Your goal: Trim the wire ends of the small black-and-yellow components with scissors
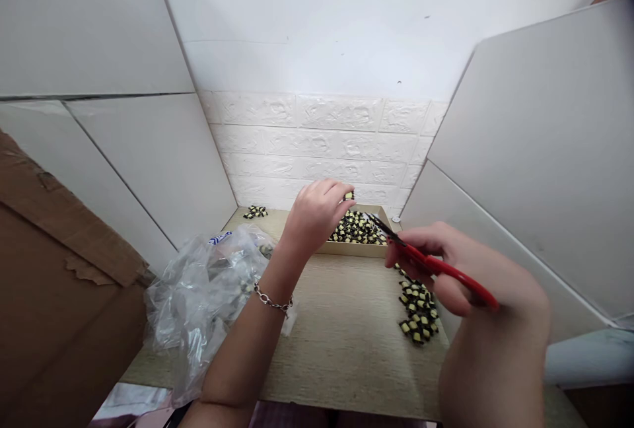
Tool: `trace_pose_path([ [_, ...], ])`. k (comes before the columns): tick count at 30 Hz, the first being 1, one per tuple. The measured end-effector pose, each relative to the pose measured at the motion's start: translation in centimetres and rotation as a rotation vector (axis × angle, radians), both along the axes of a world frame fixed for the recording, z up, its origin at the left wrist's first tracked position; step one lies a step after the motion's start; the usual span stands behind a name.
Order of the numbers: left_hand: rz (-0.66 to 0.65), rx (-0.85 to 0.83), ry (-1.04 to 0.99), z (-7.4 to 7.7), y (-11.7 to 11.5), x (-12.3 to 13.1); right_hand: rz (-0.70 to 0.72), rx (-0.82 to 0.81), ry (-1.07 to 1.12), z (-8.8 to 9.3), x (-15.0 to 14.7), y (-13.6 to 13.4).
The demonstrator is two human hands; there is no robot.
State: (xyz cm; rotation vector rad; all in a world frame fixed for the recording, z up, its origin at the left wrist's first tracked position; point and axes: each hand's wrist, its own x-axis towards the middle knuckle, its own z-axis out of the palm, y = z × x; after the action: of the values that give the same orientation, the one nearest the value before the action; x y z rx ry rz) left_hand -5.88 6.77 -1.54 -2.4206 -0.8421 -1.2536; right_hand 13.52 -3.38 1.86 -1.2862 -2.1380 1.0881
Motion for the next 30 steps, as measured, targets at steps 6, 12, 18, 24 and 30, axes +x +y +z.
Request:
trace_pose_path([
  [6, -0.111, 0.281, -0.335, 1.0, -2.4, 0.4, 0.026, 0.088, 0.161, 0.4, 0.0, -1.2],
  [12, -0.193, 0.355, -0.432, 1.4, -3.5, 0.9, 0.004, 0.089, 0.148, 0.2, 0.2, -1.5],
  [18, -0.229, 0.401, -0.456, 1.3, -3.6, 1.1, 0.015, 0.081, 0.101, 0.1, 0.3, -2.2],
  [24, -0.261, 0.224, -0.517, 1.3, -4.4, 1.3, -0.054, 0.160, -0.039, 0.7, -0.2, -2.7],
  [30, -0.686, -0.903, -0.783, 1.3, -4.1, 1.4, -0.291, 0.235, -0.012, 0.4, -0.2, -1.7],
])
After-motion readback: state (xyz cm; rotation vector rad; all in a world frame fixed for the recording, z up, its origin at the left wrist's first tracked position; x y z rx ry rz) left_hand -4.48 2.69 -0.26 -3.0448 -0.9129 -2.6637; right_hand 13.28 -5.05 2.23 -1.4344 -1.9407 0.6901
